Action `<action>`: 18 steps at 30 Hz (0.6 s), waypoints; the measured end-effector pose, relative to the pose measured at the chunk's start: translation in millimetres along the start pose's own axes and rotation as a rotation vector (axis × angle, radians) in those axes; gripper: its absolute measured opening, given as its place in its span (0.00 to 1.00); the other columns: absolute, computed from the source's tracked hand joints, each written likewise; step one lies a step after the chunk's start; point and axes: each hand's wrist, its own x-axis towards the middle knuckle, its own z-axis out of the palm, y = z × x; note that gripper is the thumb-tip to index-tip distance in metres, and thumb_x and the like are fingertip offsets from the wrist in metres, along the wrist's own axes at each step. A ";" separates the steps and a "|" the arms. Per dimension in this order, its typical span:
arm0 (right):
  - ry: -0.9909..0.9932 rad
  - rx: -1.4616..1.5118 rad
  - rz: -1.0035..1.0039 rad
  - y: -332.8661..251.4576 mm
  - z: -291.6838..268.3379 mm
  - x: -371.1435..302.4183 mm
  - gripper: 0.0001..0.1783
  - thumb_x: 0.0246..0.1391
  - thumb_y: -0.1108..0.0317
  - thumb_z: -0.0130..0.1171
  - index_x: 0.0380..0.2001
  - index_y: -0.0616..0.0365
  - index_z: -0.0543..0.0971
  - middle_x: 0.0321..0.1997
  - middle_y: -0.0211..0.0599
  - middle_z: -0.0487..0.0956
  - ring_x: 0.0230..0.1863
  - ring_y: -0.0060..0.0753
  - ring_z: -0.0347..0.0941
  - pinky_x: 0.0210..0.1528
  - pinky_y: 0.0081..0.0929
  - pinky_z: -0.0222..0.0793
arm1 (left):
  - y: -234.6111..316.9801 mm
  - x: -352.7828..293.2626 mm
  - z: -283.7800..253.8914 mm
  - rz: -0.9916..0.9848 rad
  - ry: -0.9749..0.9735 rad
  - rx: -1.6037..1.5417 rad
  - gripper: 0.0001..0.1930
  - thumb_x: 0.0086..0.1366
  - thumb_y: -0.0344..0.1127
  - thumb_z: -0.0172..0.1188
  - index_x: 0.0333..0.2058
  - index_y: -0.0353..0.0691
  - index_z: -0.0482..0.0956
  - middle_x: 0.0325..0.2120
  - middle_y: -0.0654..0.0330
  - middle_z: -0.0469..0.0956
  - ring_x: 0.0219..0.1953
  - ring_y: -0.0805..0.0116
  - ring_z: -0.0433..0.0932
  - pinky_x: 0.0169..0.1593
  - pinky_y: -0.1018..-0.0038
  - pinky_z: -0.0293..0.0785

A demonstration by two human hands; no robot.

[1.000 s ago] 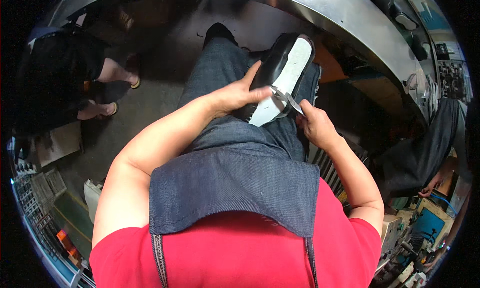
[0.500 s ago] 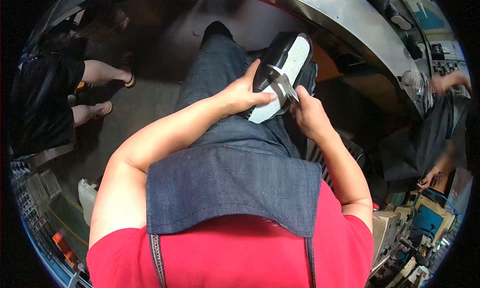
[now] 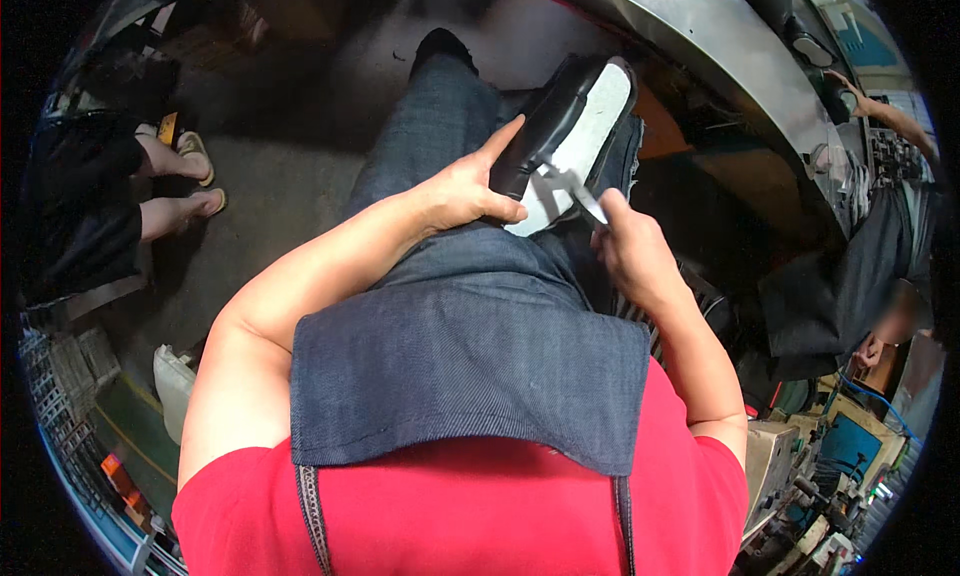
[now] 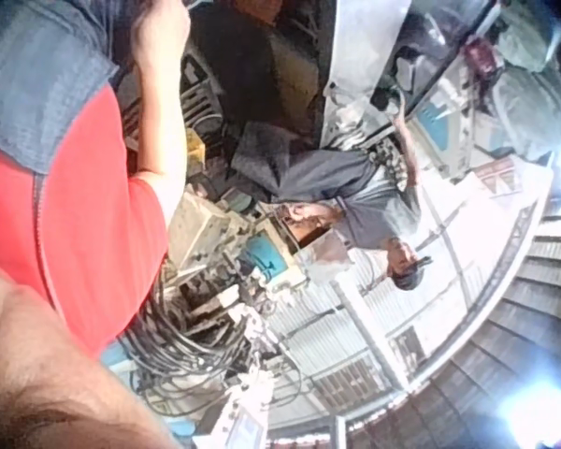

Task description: Using specialized pliers to stretch and pull shoe upper material over the last on a production line.

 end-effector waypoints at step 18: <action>-0.057 0.385 -0.063 13.2 6.6 -13.6 0.10 0.51 0.83 0.43 0.36 0.59 0.64 0.28 0.41 0.73 0.30 0.32 0.74 0.32 0.27 0.69 | 1.2 17.4 2.2 -0.045 0.115 0.013 0.49 0.58 0.46 0.68 0.67 0.33 0.46 0.55 0.45 0.68 0.58 0.57 0.68 0.62 0.68 0.62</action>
